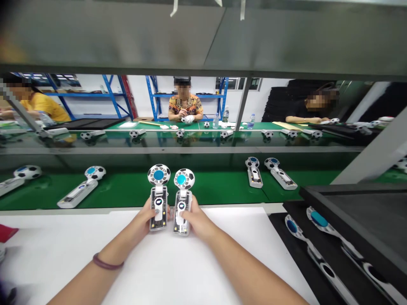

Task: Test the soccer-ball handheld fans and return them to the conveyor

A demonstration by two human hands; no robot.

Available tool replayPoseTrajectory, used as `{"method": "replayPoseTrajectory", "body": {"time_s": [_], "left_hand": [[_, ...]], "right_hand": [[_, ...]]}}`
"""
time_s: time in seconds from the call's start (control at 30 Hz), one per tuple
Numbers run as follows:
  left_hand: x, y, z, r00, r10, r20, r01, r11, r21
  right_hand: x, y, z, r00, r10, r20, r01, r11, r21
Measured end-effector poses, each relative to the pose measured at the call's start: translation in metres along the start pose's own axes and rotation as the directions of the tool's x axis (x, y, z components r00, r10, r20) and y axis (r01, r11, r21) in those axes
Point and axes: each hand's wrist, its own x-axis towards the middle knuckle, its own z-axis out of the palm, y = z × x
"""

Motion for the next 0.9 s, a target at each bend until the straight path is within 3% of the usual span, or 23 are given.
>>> {"method": "replayPoseTrajectory", "body": {"time_s": [0.2, 0.47, 0.73, 0.9], "left_hand": [[-0.001, 0.003, 0.003, 1.0, -0.004, 0.002, 0.004, 1.0, 0.013], [-0.001, 0.003, 0.004, 1.0, -0.009, 0.02, 0.008, 0.999, 0.052], [0.005, -0.004, -0.006, 1.0, -0.026, 0.011, 0.025, 0.998, 0.052], [0.001, -0.001, -0.001, 1.0, -0.012, 0.007, 0.011, 0.994, 0.112]], "right_hand": [[-0.001, 0.001, -0.003, 0.999, 0.012, 0.043, -0.011, 1.0, -0.024], [0.0, 0.004, -0.007, 0.999, -0.011, 0.037, 0.013, 0.998, -0.063], [-0.001, 0.001, -0.004, 0.999, -0.008, 0.036, 0.01, 0.998, -0.068], [-0.002, -0.001, -0.002, 0.999, -0.011, 0.03, 0.013, 0.999, -0.051]]}}
